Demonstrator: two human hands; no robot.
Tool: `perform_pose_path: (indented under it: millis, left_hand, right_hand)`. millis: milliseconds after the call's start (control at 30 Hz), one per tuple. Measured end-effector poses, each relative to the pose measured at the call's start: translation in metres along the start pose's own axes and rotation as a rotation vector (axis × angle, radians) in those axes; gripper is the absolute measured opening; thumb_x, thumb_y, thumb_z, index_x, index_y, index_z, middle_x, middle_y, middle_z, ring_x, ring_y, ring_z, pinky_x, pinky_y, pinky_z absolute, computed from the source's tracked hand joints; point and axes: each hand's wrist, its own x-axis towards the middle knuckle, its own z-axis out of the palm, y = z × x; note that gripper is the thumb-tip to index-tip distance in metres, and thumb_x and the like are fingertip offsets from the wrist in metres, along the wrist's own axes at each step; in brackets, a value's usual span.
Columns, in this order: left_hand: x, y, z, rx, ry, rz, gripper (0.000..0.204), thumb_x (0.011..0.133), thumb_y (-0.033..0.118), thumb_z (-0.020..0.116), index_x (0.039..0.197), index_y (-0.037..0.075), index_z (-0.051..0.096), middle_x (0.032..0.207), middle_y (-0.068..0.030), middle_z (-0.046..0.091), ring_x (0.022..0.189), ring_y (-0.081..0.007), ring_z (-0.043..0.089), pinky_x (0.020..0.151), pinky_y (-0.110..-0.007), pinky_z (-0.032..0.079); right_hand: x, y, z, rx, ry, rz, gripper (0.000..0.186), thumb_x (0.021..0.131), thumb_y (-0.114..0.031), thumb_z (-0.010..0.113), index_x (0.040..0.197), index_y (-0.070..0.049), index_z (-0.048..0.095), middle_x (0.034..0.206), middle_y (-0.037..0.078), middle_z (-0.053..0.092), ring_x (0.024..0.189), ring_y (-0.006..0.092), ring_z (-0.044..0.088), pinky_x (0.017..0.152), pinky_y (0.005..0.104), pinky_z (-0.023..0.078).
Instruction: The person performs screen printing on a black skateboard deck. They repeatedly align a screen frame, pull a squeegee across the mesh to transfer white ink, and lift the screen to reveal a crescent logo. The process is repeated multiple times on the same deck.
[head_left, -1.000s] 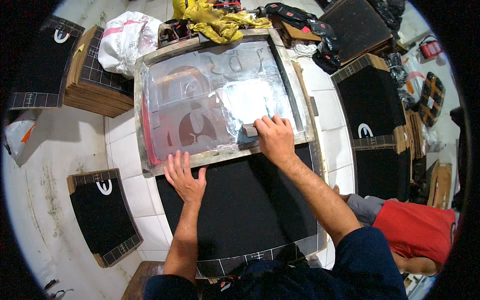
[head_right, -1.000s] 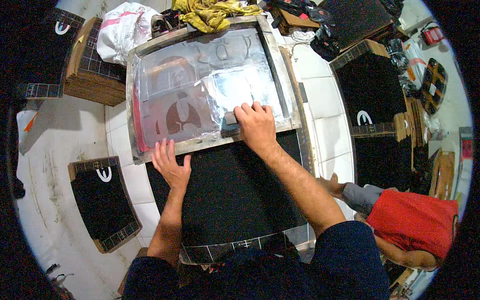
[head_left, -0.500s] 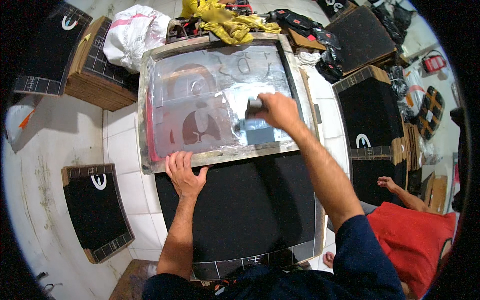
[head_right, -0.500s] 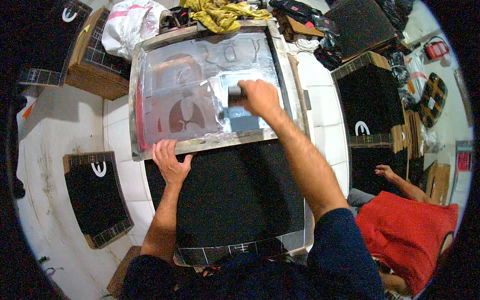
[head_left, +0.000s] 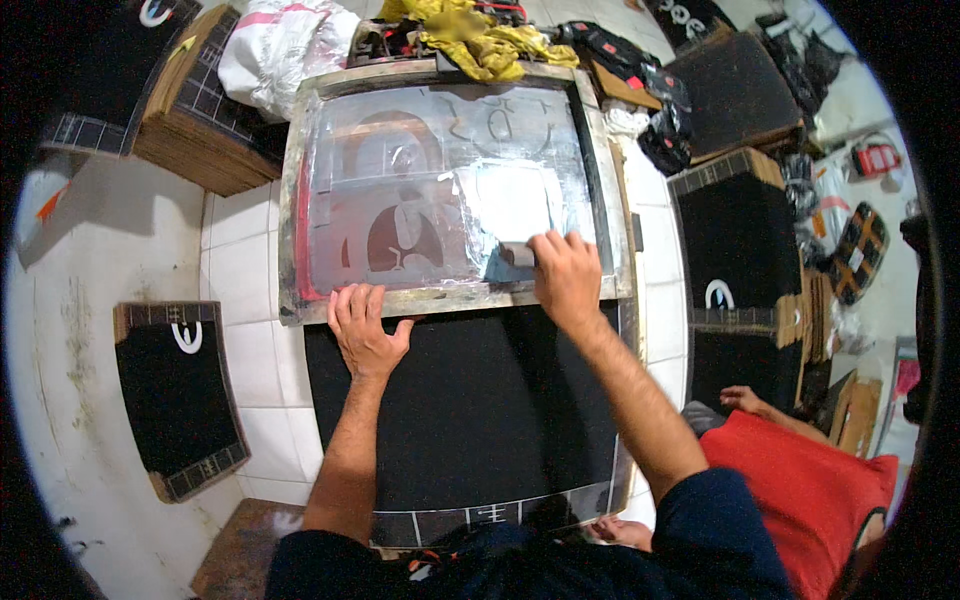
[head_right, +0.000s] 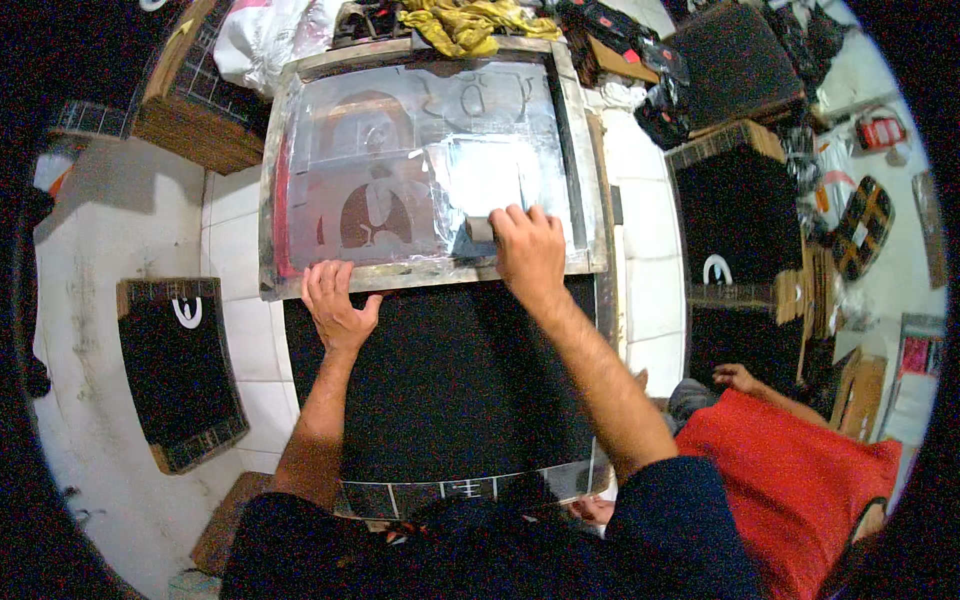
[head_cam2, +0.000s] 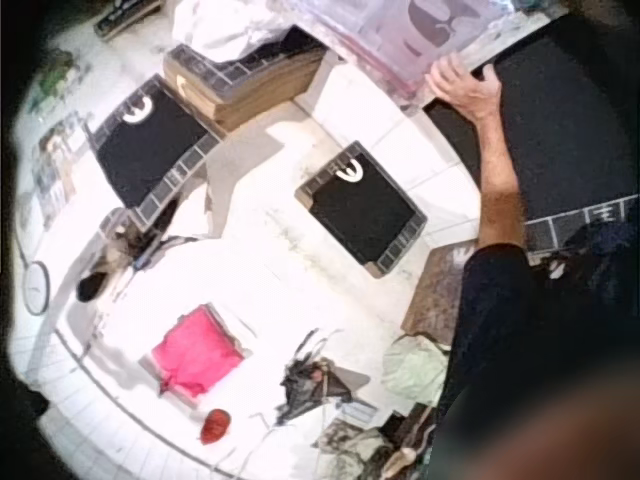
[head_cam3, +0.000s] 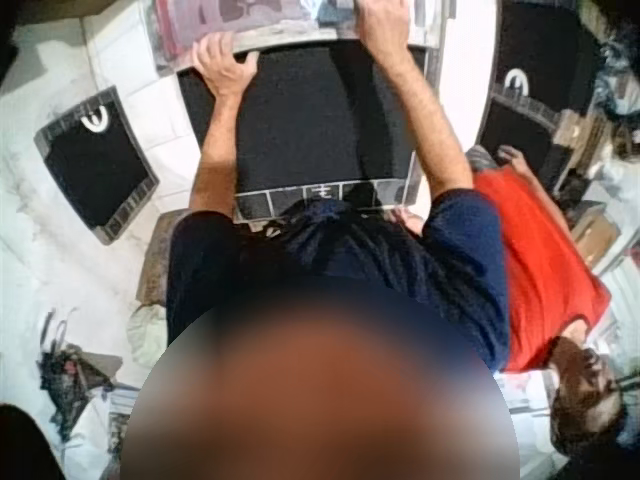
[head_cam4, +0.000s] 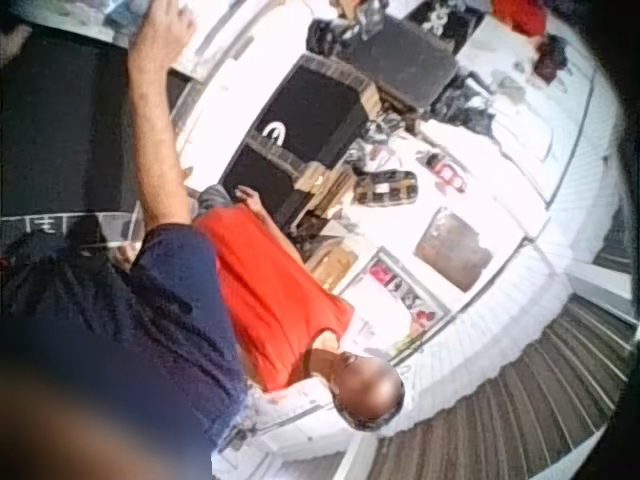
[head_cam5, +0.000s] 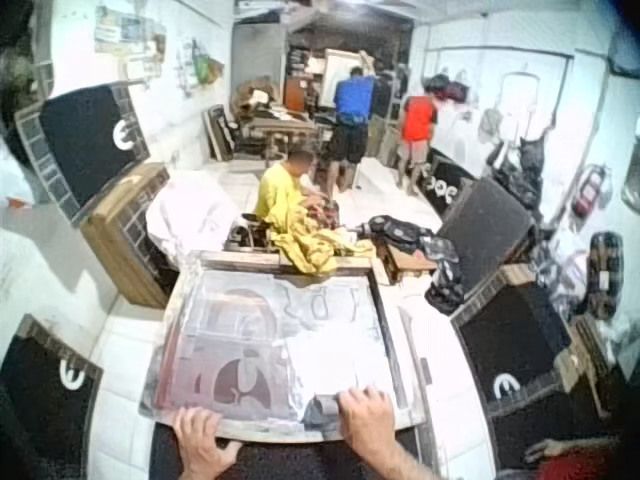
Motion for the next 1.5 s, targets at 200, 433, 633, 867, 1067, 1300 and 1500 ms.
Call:
perform_pose_path:
  millis: [200,433,633,867,1067,1300,1500]
  left_hand:
    - [0.020,0.005,-0.022,-0.104,0.001,0.002,0.060,0.060,0.028,0.094,0.109,0.006,0.068,0.106,-0.0088,0.063,0.111,-0.0295,0.057,0.106,-0.050,0.040]
    - [0.033,0.001,-0.041,-0.235,0.017,0.042,0.052,0.058,0.032,0.096,0.095,0.005,0.071,0.091,-0.0077,0.063,0.094,-0.0279,0.058,0.090,-0.044,0.042]
    - [0.033,0.000,-0.039,-0.263,0.013,0.020,0.052,0.059,0.032,0.097,0.095,0.005,0.071,0.092,-0.0068,0.063,0.094,-0.0264,0.057,0.091,-0.043,0.041]
    - [0.034,-0.001,-0.043,-0.287,-0.016,0.008,0.052,0.060,0.032,0.096,0.097,0.004,0.072,0.093,-0.0059,0.063,0.095,-0.0252,0.057,0.092,-0.044,0.041]
    - [0.034,-0.002,-0.042,-0.302,-0.028,-0.005,0.052,0.060,0.030,0.096,0.099,0.004,0.073,0.094,-0.0059,0.064,0.096,-0.0251,0.057,0.092,-0.044,0.041]
    - [0.035,-0.002,-0.042,-0.314,-0.012,0.002,0.051,0.059,0.029,0.096,0.098,0.005,0.073,0.094,-0.0060,0.064,0.097,-0.0253,0.058,0.092,-0.044,0.041]
    - [0.054,0.010,-0.079,-0.277,-0.035,0.029,0.051,0.061,0.035,0.096,0.095,0.005,0.073,0.093,-0.0067,0.064,0.097,-0.0255,0.058,0.093,-0.043,0.040]
  right_hand:
    - [-0.007,0.008,-0.002,-0.075,-0.108,-0.031,0.032,0.077,-0.008,0.076,0.104,-0.015,0.062,0.096,0.002,0.064,0.095,0.0267,0.062,0.088,0.0443,0.045]
    - [0.038,0.018,-0.028,0.023,-0.240,-0.024,0.035,0.079,-0.004,0.073,0.112,-0.013,0.068,0.105,0.006,0.074,0.098,0.0306,0.066,0.083,0.0464,0.041]
    - [0.028,0.022,-0.036,0.045,-0.452,-0.006,0.031,0.078,0.000,0.070,0.107,-0.012,0.069,0.100,0.007,0.075,0.095,0.0308,0.067,0.085,0.0470,0.040]
    - [0.134,0.065,0.024,-0.048,-0.355,-0.064,0.052,0.074,-0.038,0.088,0.116,-0.013,0.070,0.103,0.012,0.077,0.101,0.0356,0.071,0.079,0.0531,0.047]
    - [0.185,0.075,0.043,-0.038,-0.390,0.022,0.047,0.075,-0.037,0.087,0.110,-0.011,0.072,0.100,0.017,0.076,0.093,0.0380,0.073,0.076,0.0508,0.056]
    - [0.008,0.010,-0.017,0.058,-0.299,0.059,0.040,0.066,-0.004,0.083,0.102,-0.015,0.072,0.100,0.006,0.073,0.096,0.0325,0.064,0.081,0.0453,0.046]
    - [-0.029,-0.021,-0.062,0.124,-0.038,-0.019,0.048,0.071,-0.007,0.081,0.117,-0.010,0.067,0.110,0.010,0.068,0.106,0.0329,0.061,0.090,0.0451,0.047]
